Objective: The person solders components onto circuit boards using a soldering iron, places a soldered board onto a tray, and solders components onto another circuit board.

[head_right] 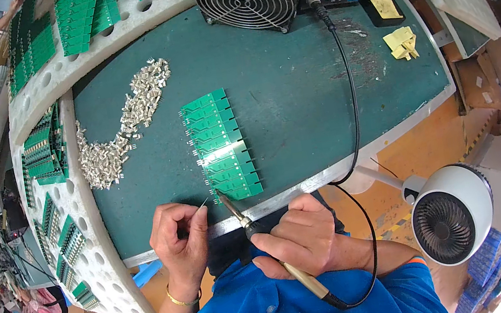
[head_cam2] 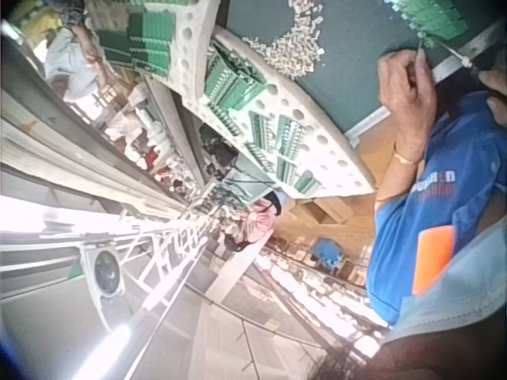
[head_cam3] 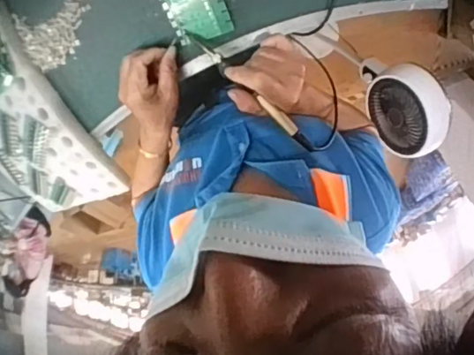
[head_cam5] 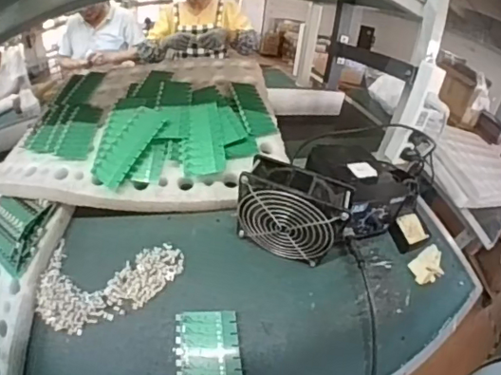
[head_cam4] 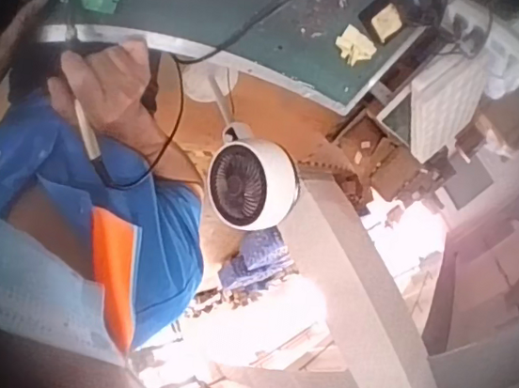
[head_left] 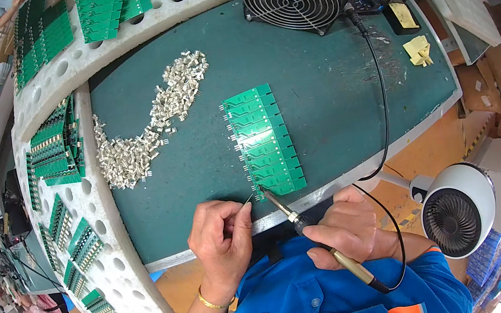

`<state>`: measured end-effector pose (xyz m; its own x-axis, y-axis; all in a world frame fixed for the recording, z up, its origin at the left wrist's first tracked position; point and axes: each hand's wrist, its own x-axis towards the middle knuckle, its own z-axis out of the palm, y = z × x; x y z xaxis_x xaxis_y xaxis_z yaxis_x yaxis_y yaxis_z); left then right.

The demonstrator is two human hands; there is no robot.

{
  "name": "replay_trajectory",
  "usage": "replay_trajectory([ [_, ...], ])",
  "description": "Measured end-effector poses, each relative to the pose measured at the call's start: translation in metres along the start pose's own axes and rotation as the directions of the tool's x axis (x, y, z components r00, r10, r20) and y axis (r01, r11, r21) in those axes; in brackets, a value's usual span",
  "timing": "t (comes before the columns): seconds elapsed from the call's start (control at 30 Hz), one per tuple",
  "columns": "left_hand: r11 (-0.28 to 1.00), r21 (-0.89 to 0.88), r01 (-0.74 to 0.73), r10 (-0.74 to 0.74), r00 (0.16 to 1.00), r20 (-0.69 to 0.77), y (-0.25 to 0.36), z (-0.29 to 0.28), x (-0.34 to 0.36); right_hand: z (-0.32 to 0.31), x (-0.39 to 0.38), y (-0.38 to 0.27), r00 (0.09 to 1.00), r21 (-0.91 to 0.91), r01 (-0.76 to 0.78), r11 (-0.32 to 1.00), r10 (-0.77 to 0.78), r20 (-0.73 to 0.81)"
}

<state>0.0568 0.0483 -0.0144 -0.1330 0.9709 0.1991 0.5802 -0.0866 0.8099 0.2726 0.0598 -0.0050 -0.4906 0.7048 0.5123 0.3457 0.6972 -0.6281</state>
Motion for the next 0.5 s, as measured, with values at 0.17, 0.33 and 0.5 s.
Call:
replay_trajectory([
  [0.17,1.0,0.01,-0.02,0.021,1.0,-0.015,-0.0022,-0.0017,-0.0002,-0.0024,-0.0009,0.0014,0.999,-0.043,0.028,0.999,-0.029,-0.02],
  [0.33,1.0,-0.025,-0.008,0.006,0.997,-0.072,-0.0076,-0.0029,-0.0053,-0.0034,-0.0041,0.001,0.996,-0.018,0.001,1.0,-0.003,-0.094],
  [0.5,0.999,-0.04,0.001,-0.003,0.999,-0.043,-0.0082,-0.0056,-0.0094,-0.0028,-0.0021,0.0017,0.997,0.014,-0.018,1.0,0.019,-0.081],
])
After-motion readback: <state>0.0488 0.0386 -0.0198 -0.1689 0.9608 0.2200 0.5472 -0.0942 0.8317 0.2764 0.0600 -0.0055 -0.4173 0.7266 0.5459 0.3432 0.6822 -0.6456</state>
